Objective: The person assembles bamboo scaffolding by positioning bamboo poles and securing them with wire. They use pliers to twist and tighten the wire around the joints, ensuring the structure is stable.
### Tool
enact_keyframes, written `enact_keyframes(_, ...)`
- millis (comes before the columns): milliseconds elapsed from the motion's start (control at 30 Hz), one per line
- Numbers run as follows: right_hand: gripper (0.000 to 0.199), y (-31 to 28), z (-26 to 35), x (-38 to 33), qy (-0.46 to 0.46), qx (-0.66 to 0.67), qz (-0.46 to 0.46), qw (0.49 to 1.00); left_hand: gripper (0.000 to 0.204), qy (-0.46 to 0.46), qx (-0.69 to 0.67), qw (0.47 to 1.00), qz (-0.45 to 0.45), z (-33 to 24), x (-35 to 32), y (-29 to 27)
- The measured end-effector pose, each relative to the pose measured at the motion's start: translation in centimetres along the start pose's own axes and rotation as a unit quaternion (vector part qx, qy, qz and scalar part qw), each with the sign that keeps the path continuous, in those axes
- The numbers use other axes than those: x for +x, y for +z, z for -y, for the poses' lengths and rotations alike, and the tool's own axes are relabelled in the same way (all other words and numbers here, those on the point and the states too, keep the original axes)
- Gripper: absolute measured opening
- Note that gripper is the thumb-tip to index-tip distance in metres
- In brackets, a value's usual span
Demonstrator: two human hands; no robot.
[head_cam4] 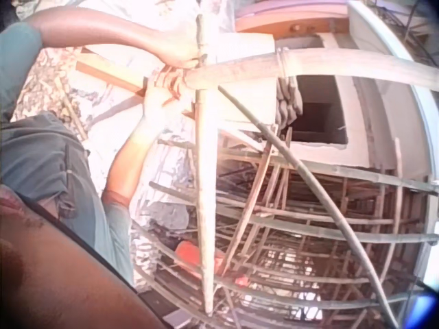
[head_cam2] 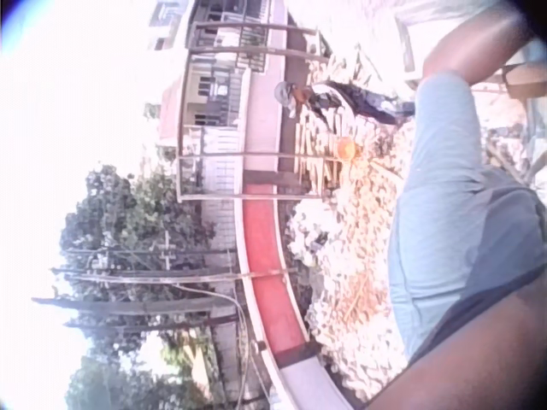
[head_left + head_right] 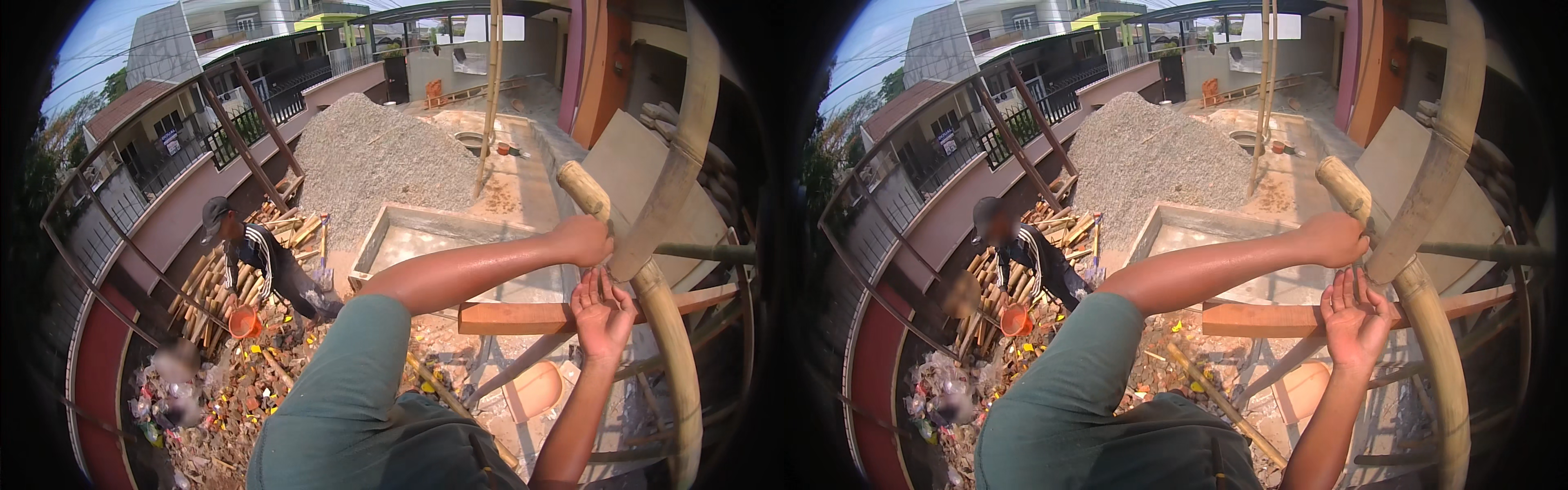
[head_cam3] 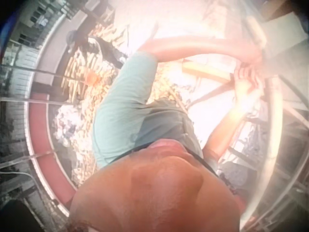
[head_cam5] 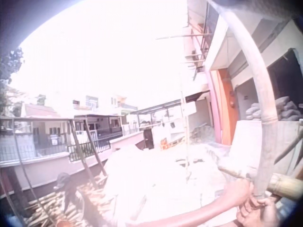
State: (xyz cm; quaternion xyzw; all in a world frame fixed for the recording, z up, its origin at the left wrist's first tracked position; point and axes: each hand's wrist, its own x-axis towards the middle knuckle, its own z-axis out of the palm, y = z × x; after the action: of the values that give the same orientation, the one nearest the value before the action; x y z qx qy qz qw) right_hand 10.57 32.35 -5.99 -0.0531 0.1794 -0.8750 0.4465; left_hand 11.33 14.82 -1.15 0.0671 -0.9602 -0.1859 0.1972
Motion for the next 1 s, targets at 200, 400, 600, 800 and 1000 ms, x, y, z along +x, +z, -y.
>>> enact_keyframes(200,0.044,-1.5,0.7,0.8,-0.028,-0.006,0.049,0.998,0.043,-0.133,-0.367,0.890,0.237,0.5,0.8,0.9)
enact_keyframes(400,0.027,-1.2,1.5,0.4,-0.213,-0.559,-0.042,0.801,0.034,-0.150,-0.472,0.831,0.254,1.8,0.7,2.3)
enact_keyframes(600,0.023,-1.1,1.8,3.1,-0.460,-0.778,-0.024,0.428,0.029,-0.160,-0.510,0.794,0.289,3.1,1.8,2.6)
enact_keyframes(800,0.020,-1.4,1.5,4.3,-0.440,-0.754,-0.052,0.486,0.024,-0.173,-0.551,0.764,0.287,3.6,1.9,3.6)
enact_keyframes(1000,0.015,-1.7,1.6,4.5,-0.501,-0.730,-0.041,0.463,0.017,-0.171,-0.613,0.727,0.258,3.4,1.1,3.8)
